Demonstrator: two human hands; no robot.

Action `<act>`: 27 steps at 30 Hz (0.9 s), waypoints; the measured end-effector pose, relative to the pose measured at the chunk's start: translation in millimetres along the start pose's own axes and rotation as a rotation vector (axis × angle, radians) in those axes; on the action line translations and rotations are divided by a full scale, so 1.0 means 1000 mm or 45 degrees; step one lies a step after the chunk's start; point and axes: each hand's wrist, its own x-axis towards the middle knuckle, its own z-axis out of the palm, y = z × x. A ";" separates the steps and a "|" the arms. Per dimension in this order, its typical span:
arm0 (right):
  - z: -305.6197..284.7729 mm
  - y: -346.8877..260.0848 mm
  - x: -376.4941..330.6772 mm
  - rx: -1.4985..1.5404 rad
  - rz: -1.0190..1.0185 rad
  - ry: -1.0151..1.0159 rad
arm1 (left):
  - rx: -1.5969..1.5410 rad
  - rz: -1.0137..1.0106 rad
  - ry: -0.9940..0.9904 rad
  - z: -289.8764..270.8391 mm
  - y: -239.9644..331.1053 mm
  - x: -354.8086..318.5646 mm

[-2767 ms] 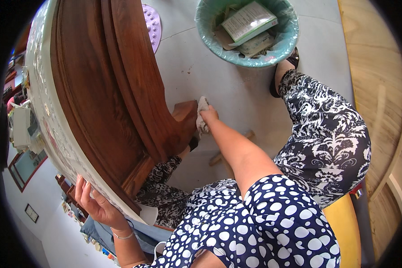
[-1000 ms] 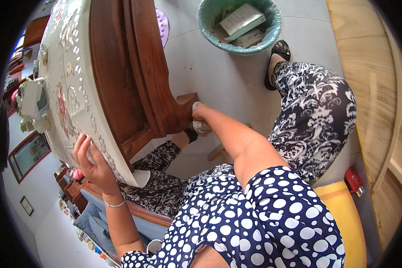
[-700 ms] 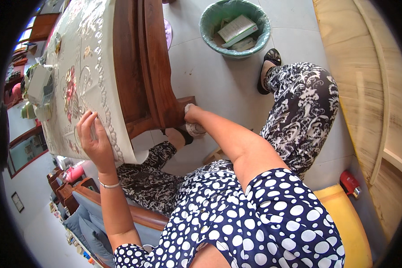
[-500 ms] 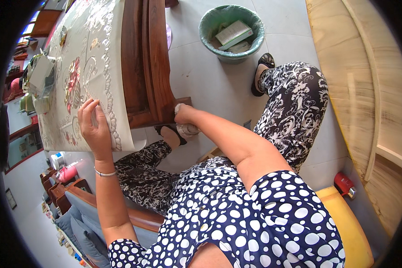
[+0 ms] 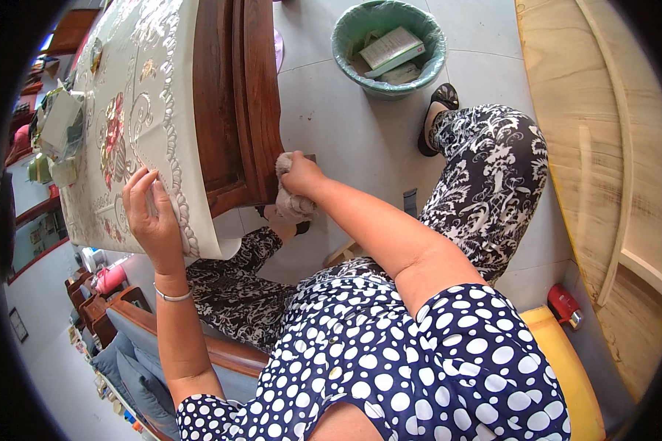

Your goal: The person wipes the wooden legs and edges of a table covered with a floral tablecloth using a cloth. They systematically clean the vertical surfaces of the table legs and the underside of the table edge while kneeling on the floor.

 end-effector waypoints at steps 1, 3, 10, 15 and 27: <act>0.002 0.009 0.007 0.021 0.018 -0.014 | 0.013 -0.001 -0.012 -0.002 0.002 0.001; 0.004 0.025 0.020 0.023 0.078 -0.030 | 0.022 -0.012 -0.036 -0.004 0.003 0.001; 0.022 0.079 0.052 0.076 0.146 -0.031 | 0.048 -0.063 -0.125 -0.009 0.004 0.000; 0.035 0.115 0.066 0.023 0.252 0.010 | 0.085 -0.103 -0.161 -0.011 0.012 -0.001; 0.048 0.164 0.092 -0.126 0.403 -0.118 | -0.017 -0.188 -0.187 -0.014 0.023 -0.001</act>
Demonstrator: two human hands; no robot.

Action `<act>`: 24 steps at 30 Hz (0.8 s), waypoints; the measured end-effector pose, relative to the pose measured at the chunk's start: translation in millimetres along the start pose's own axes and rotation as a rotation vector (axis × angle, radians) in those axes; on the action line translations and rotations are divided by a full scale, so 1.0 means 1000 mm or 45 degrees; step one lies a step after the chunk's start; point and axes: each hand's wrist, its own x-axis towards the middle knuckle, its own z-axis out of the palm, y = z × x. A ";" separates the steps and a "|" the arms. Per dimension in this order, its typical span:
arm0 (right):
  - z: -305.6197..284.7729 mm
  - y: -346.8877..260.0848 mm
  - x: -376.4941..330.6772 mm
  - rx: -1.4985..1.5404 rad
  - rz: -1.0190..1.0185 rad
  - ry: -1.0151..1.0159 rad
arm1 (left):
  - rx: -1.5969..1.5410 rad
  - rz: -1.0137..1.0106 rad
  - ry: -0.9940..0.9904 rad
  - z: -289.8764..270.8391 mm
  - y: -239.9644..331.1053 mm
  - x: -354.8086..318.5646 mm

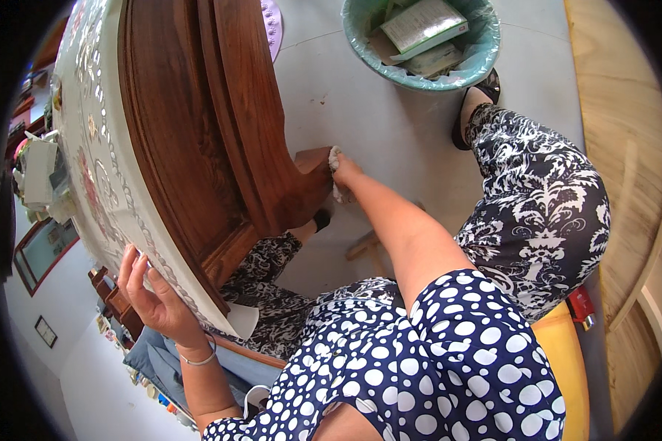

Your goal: The person wipes the wooden legs and edges of a table covered with a floral tablecloth using a cloth. They systematically clean the vertical surfaces of the table legs and the underside of the table edge while kneeling on the floor.

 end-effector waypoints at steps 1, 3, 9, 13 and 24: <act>0.001 0.002 0.004 -0.002 0.000 -0.012 | 0.003 0.006 -0.003 0.000 0.000 0.000; -0.002 -0.001 0.007 0.020 -0.008 -0.070 | 0.004 0.011 0.000 -0.001 -0.002 0.000; -0.027 -0.044 -0.020 -0.057 -0.036 -0.111 | 0.087 0.043 0.001 0.000 -0.008 0.000; -0.025 -0.058 -0.029 -0.034 -0.147 -0.018 | 0.160 0.085 0.031 0.002 -0.010 0.003; -0.070 -0.133 -0.095 0.055 -0.384 -0.197 | 0.068 0.155 0.111 0.011 -0.034 0.006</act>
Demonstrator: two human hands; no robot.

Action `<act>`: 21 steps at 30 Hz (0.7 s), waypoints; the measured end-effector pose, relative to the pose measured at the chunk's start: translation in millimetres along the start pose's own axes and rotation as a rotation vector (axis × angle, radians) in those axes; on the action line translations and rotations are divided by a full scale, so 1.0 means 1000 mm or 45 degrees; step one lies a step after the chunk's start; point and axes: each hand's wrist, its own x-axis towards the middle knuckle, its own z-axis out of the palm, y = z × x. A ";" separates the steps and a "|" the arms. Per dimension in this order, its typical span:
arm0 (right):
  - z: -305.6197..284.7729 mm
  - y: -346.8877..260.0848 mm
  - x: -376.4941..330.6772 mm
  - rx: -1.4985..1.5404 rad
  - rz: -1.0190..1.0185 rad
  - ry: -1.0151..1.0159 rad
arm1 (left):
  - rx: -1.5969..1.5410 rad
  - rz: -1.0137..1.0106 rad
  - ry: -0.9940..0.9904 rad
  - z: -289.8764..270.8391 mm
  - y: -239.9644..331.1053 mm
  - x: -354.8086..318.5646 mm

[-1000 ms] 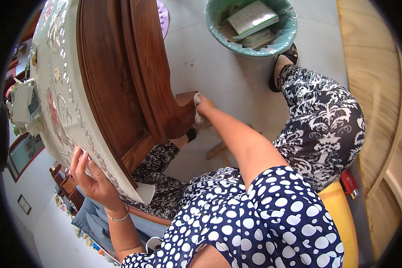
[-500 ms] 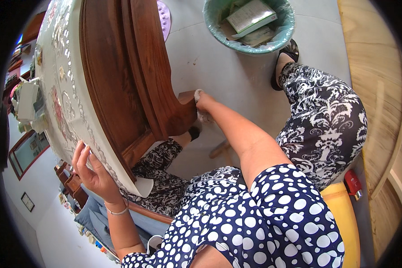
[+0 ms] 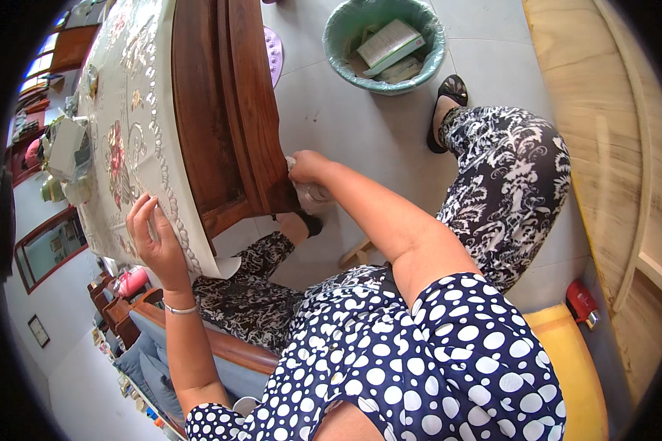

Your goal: The person wipes the wooden legs and edges of a table covered with a floral tablecloth using a cloth. They systematically clean the vertical surfaces of the table legs and the underside of the table edge while kneeling on the floor.

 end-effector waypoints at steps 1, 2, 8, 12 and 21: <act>-0.004 -0.003 0.000 0.124 0.016 -0.025 | -0.003 0.004 0.006 0.001 -0.001 0.001; -0.008 -0.003 -0.001 0.271 0.048 -0.044 | 0.019 0.020 0.007 0.001 -0.001 0.003; 0.010 0.001 -0.005 -0.097 -0.121 0.229 | 0.020 0.040 0.028 0.006 -0.003 0.005; 0.036 0.008 -0.019 -0.202 -0.078 0.275 | 0.035 0.028 0.027 0.003 -0.005 0.000; 0.049 0.057 0.014 -0.089 0.080 0.255 | 0.058 0.002 -0.010 -0.001 0.004 0.002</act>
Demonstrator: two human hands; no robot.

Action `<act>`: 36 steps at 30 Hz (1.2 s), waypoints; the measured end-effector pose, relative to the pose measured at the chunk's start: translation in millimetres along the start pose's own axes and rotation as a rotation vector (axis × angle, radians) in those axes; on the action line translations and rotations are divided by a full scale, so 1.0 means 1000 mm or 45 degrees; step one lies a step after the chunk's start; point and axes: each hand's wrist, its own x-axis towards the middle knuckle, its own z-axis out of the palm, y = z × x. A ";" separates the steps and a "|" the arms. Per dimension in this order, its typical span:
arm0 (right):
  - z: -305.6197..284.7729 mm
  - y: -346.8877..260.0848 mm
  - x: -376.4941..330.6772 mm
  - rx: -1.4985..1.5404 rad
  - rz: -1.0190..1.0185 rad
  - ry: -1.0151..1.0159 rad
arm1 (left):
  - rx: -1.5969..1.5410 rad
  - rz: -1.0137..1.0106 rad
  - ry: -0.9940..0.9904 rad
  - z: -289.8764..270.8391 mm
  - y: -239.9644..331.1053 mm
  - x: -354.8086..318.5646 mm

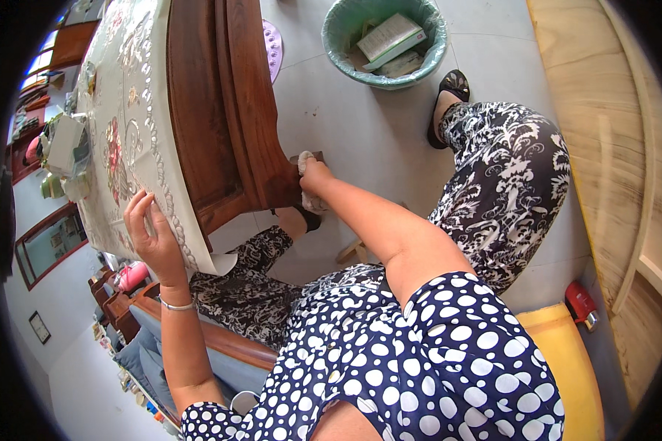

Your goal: The person wipes the wooden legs and edges of a table covered with a floral tablecloth using a cloth. They systematically clean the vertical surfaces of the table legs and the underside of the table edge while kneeling on the floor.

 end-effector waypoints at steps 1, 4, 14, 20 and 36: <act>0.002 0.005 0.004 0.013 0.023 -0.003 | -0.009 -0.013 -0.010 0.000 0.001 -0.001; 0.006 0.019 0.012 0.039 0.091 -0.024 | 0.001 -0.009 -0.029 -0.003 0.002 -0.001; 0.030 0.070 0.032 0.027 0.339 -0.180 | 0.009 -0.089 -0.122 -0.012 0.019 0.001; 0.055 0.109 0.037 0.171 0.411 -0.113 | -0.100 -0.120 -0.140 -0.014 0.024 0.002; 0.055 0.069 0.008 1.476 0.815 -0.007 | -0.049 -0.045 -0.059 -0.008 0.012 -0.001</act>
